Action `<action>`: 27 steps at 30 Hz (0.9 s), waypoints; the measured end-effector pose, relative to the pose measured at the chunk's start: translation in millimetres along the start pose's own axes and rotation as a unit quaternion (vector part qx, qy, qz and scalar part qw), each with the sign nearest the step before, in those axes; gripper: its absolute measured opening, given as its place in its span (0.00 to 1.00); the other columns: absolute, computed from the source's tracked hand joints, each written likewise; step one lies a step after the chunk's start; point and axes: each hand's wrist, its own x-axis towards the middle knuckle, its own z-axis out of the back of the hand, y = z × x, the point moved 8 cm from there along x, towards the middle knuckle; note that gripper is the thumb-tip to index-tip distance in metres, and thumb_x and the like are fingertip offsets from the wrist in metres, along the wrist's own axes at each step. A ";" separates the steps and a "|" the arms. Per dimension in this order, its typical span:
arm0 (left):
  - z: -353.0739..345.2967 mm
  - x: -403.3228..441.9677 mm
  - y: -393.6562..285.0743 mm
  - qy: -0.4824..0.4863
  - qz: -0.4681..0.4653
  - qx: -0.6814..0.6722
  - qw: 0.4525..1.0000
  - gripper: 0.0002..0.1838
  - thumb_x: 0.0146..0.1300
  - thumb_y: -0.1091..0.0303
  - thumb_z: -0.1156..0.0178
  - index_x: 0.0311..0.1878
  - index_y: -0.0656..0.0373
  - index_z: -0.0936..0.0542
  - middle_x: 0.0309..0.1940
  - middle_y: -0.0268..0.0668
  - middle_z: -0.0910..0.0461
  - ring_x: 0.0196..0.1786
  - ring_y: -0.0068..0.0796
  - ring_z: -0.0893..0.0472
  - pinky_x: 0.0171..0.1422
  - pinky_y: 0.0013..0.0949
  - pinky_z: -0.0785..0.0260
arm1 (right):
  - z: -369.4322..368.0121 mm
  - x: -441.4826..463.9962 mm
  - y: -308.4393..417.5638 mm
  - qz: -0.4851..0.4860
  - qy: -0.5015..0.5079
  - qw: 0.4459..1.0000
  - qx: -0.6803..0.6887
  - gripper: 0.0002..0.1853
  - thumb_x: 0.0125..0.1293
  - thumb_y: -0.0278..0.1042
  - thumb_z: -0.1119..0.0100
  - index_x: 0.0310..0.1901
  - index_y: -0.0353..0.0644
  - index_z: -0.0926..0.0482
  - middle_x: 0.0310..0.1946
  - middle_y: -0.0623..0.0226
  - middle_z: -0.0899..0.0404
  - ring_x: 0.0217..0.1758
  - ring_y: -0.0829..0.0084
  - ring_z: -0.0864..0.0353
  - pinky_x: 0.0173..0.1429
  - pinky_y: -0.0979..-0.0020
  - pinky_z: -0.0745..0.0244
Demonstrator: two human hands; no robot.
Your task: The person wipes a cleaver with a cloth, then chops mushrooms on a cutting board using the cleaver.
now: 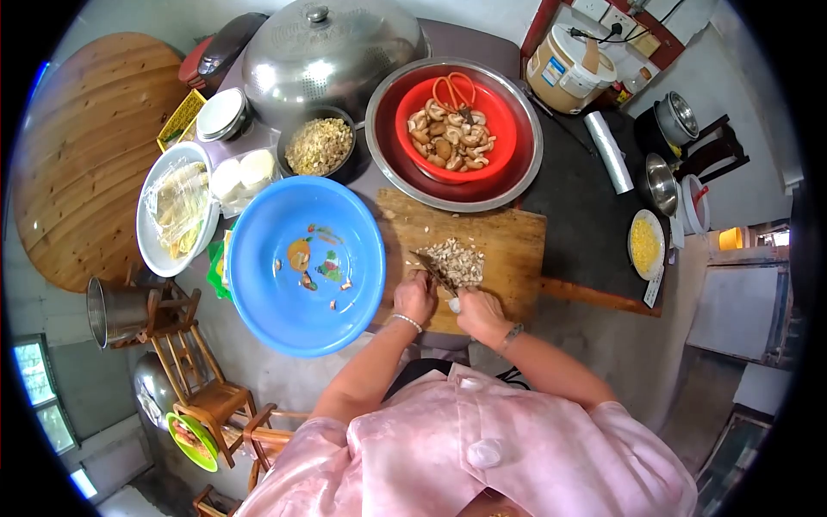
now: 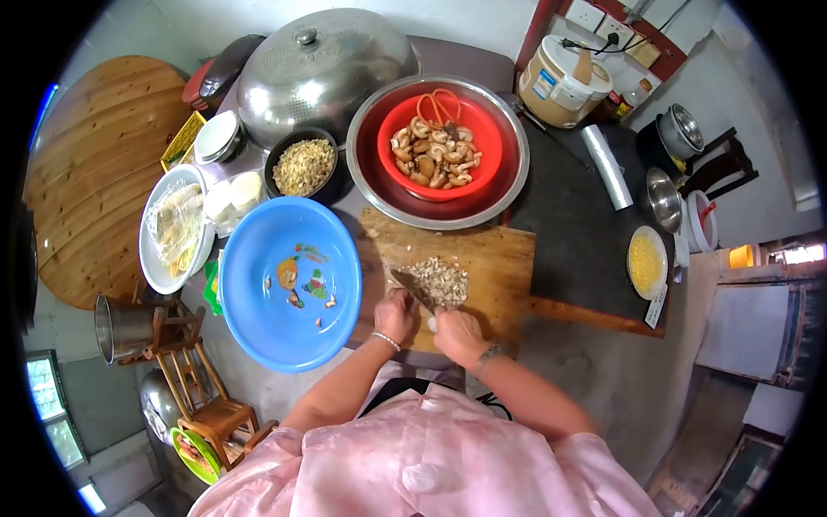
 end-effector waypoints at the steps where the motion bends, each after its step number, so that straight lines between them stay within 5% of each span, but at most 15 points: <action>1: 0.2 -0.6 -0.6 0.006 0.000 0.002 1.000 0.07 0.53 0.69 0.34 0.31 0.60 0.22 0.30 0.48 0.21 0.32 0.52 0.20 0.37 0.48 0.27 | 0.4 -0.8 -0.5 0.008 0.002 1.000 0.002 0.09 0.50 0.23 0.48 0.35 0.33 0.24 0.33 0.43 0.20 0.40 0.43 0.20 0.45 0.48 0.27; 19: 4.0 -3.1 1.7 0.018 0.003 0.006 1.000 0.05 0.55 0.71 0.38 0.29 0.61 0.23 0.28 0.50 0.21 0.31 0.52 0.20 0.37 0.49 0.27 | 13.4 -1.1 13.9 0.000 0.039 0.999 0.010 0.08 0.51 0.24 0.46 0.35 0.34 0.23 0.32 0.45 0.20 0.38 0.43 0.20 0.45 0.49 0.27; 27: 15.1 -6.6 8.9 -0.017 0.026 -0.052 0.998 0.02 0.55 0.72 0.39 0.31 0.59 0.20 0.30 0.48 0.19 0.35 0.51 0.19 0.41 0.46 0.26 | 12.5 7.5 -10.9 -0.015 -0.034 0.999 0.034 0.09 0.51 0.28 0.41 0.36 0.39 0.21 0.29 0.45 0.20 0.36 0.43 0.20 0.41 0.50 0.25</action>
